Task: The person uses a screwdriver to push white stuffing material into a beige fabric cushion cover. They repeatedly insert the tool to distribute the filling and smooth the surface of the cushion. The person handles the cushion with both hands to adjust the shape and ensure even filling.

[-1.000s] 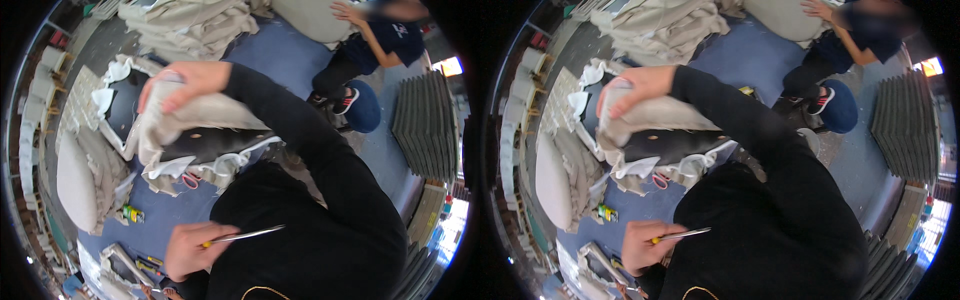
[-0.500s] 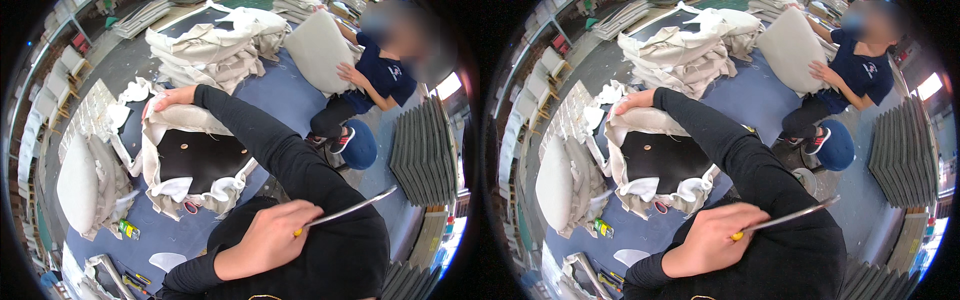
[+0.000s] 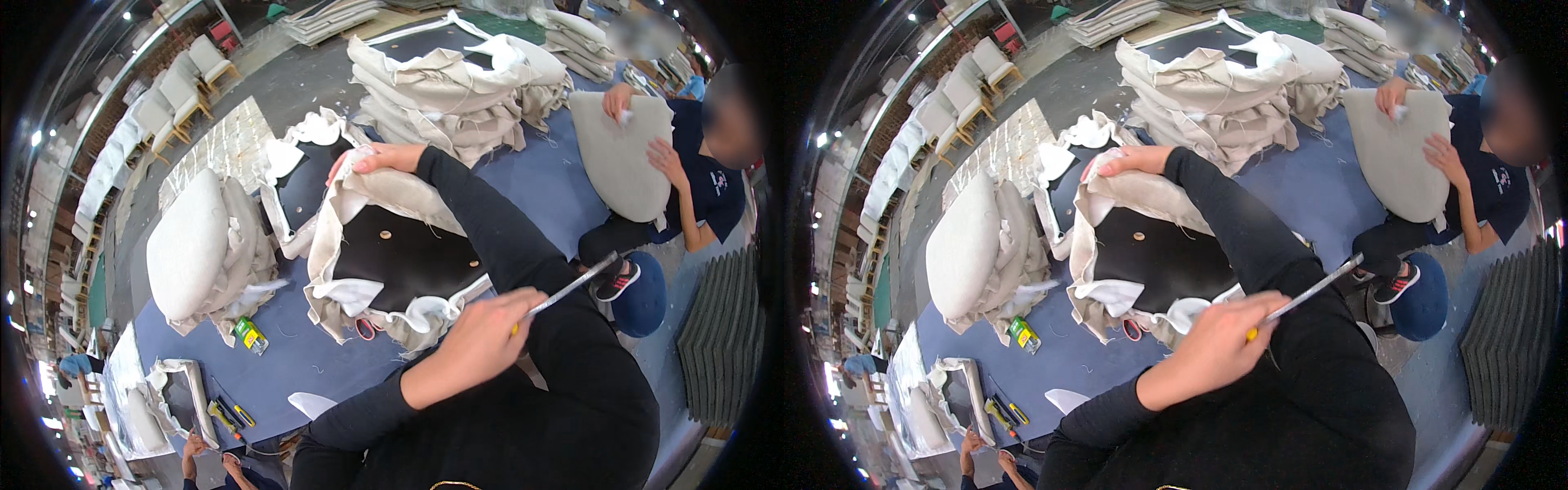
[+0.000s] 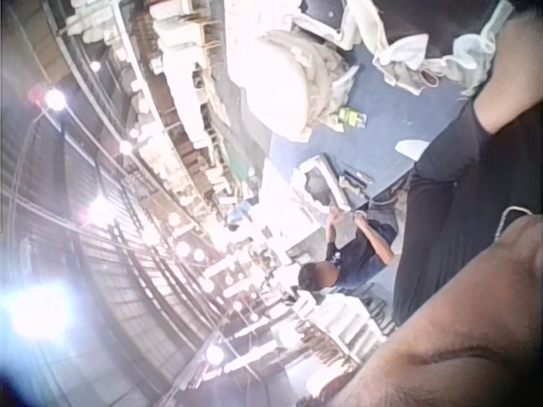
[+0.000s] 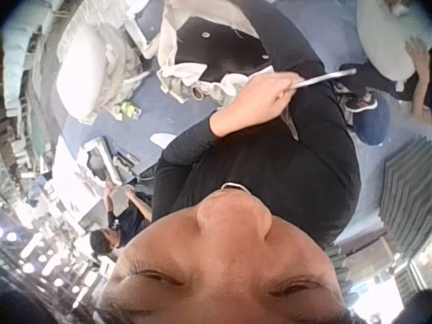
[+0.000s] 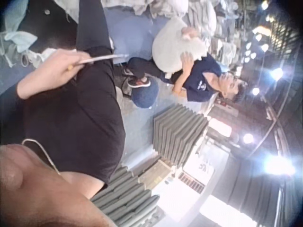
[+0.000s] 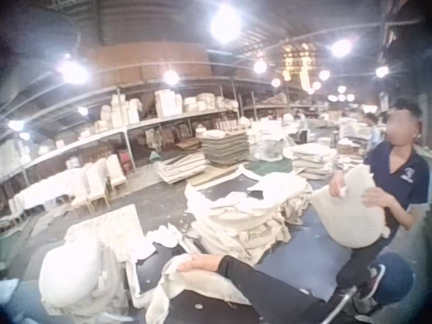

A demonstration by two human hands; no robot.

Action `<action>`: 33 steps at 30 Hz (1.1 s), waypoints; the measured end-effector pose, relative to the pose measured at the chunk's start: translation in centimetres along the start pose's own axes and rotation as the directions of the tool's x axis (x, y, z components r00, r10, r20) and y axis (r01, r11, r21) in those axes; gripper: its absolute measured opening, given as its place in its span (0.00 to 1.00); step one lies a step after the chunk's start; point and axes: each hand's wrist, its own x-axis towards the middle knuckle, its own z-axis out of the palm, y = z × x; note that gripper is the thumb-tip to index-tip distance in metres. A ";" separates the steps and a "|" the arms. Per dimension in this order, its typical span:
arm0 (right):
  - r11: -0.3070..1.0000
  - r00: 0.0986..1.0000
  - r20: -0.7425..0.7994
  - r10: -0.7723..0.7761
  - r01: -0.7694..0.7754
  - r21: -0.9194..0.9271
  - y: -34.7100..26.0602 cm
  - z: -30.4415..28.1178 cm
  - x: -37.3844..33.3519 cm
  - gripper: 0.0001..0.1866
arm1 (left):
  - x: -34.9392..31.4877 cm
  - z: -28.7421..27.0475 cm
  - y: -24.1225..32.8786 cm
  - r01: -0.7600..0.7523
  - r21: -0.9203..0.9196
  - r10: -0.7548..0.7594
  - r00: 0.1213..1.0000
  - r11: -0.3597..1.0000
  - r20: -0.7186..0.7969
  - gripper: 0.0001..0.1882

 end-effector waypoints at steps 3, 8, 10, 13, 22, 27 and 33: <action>0.999 1.000 0.018 0.012 -0.013 0.046 -1.2 1.1 -0.7 0.29 | -2.3 0.8 2.6 -0.068 -0.160 0.094 0.982 0.985 0.162 0.17; 0.999 1.000 -0.025 -0.006 0.007 0.041 -2.1 0.5 -2.9 0.32 | -0.3 0.0 1.8 -0.035 -0.034 0.035 0.999 0.999 0.013 0.23; 0.999 0.999 -0.033 -0.023 0.024 0.042 -1.8 0.4 -2.9 0.33 | -1.6 1.2 2.4 -0.066 -0.075 0.072 0.994 0.995 0.079 0.23; 0.998 0.997 -0.070 -0.028 0.032 0.058 -2.7 1.3 -3.7 0.34 | -2.5 0.5 3.7 0.019 -0.109 0.009 0.968 0.994 0.251 0.23; 0.988 0.988 -0.148 -0.047 0.067 0.136 -2.7 1.0 -7.0 0.37 | -2.9 1.7 3.9 -0.049 -0.211 0.109 0.952 0.976 0.285 0.27; 0.988 0.984 -0.175 -0.033 0.059 0.145 -4.2 1.4 -9.6 0.41 | -1.4 1.2 3.8 -0.060 -0.062 0.071 0.977 0.996 0.201 0.28; 0.998 0.967 -0.251 -0.034 0.047 0.045 -5.6 2.9 -11.1 0.44 | -2.0 0.9 3.4 0.090 -0.314 0.122 0.793 0.945 0.597 0.28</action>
